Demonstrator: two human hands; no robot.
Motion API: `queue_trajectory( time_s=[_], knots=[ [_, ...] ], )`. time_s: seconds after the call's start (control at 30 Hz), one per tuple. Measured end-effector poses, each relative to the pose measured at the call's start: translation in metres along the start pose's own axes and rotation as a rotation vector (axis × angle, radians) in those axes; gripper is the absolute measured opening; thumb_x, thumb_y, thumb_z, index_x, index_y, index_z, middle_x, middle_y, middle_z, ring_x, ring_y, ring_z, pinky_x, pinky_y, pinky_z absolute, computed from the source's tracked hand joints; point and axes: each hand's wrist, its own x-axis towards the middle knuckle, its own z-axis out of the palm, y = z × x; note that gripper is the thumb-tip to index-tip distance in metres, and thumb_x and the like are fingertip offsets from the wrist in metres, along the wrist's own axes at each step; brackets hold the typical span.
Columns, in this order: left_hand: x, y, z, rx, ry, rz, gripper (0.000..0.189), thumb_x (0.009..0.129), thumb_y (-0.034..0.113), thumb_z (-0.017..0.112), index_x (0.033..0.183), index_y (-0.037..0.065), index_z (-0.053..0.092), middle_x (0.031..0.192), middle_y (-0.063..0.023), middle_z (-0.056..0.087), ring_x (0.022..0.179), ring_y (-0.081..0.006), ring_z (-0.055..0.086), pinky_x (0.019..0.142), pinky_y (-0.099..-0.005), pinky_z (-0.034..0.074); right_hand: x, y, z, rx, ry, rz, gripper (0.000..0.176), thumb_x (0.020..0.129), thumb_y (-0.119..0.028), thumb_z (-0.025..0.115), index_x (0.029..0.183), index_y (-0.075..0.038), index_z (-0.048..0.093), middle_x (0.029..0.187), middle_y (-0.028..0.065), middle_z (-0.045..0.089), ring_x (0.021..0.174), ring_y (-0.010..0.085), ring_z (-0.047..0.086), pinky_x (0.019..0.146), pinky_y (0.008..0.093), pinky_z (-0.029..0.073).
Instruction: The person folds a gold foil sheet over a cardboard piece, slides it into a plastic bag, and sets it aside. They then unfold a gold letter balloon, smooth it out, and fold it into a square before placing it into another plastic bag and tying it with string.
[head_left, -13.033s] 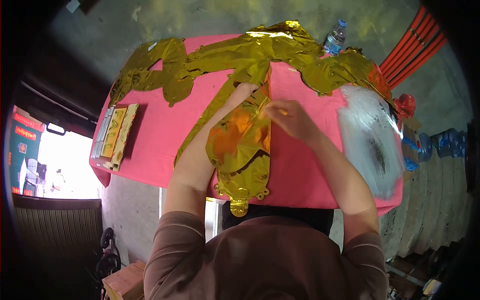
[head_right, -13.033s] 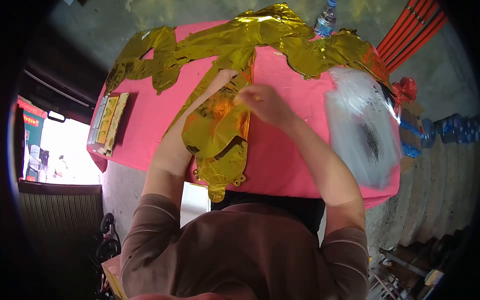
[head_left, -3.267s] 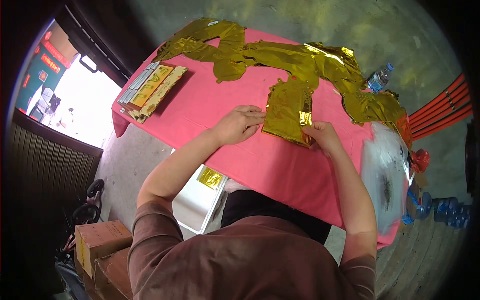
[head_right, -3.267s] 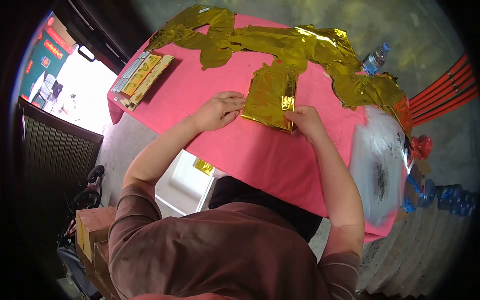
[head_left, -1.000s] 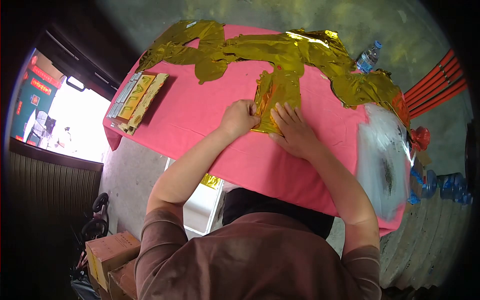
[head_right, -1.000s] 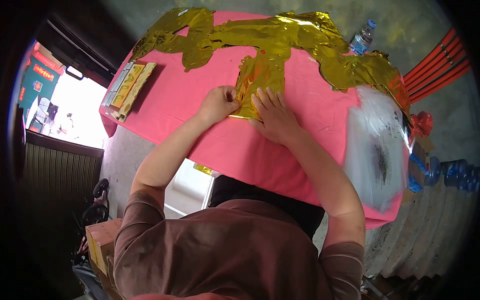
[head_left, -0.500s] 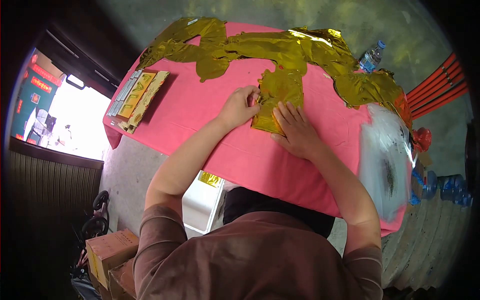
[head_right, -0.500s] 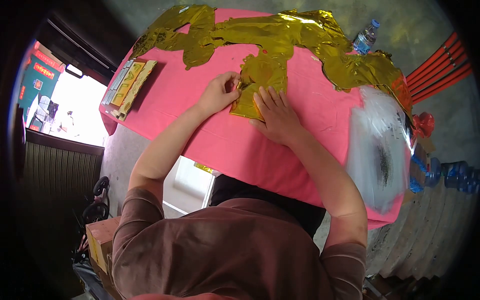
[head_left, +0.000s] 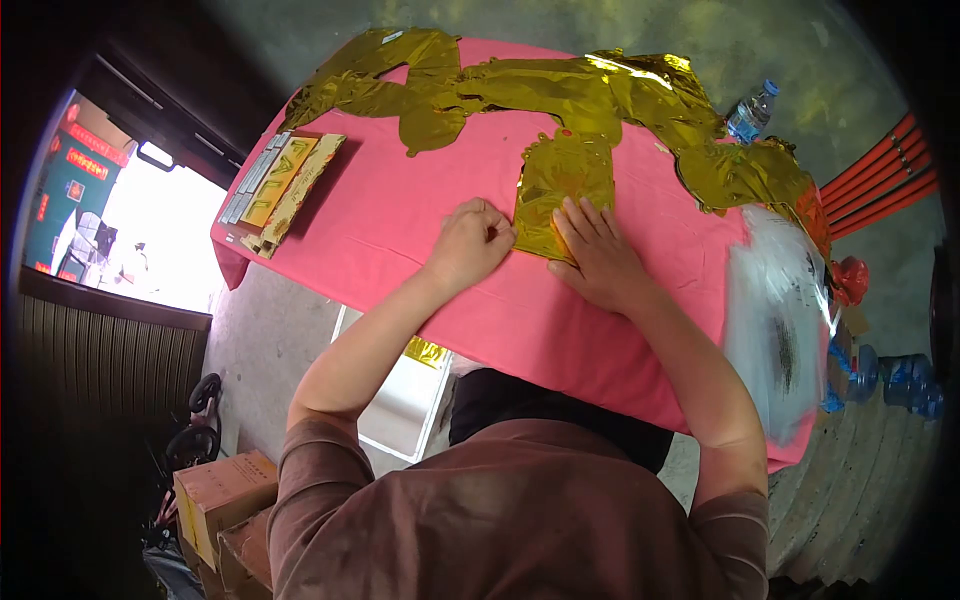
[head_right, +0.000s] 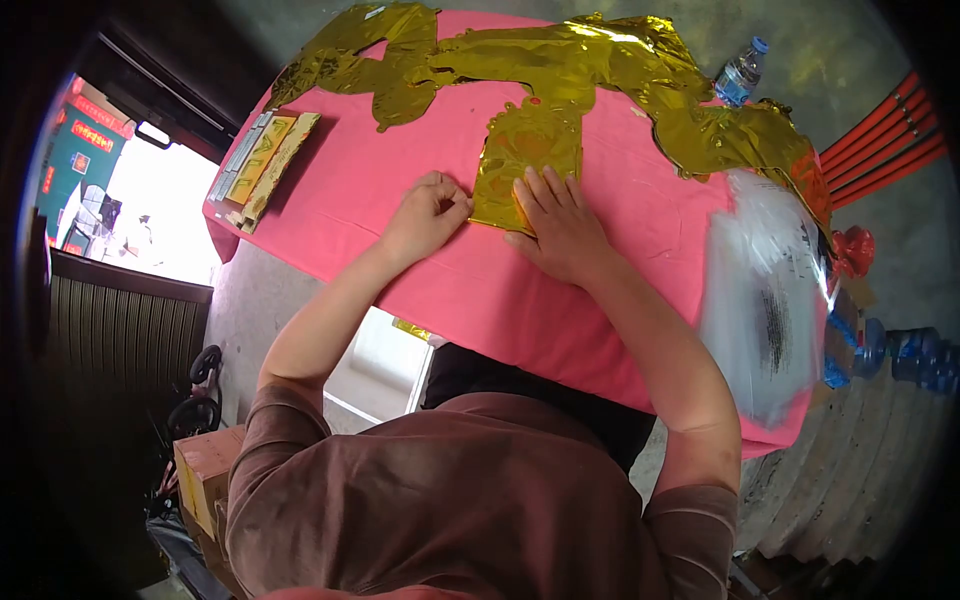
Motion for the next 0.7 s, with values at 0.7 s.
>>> queue_trajectory(
  time_s=[0.7],
  knots=[
    [-0.002,-0.009,-0.004,-0.417,-0.123,-0.133,0.010,0.086,0.008,0.062,0.091,0.003,0.068,0.089,-0.0022,0.057,0.081,-0.0119,0.052,0.078,-0.0265,0.043,0.001,0.000,0.001,-0.018,-0.007,0.013,0.069,0.092,-0.046,0.043,0.144,-0.003,0.027,0.152,0.0185,0.022,0.141,0.0352,0.018,0.115,0.0489,0.013]
  ],
)
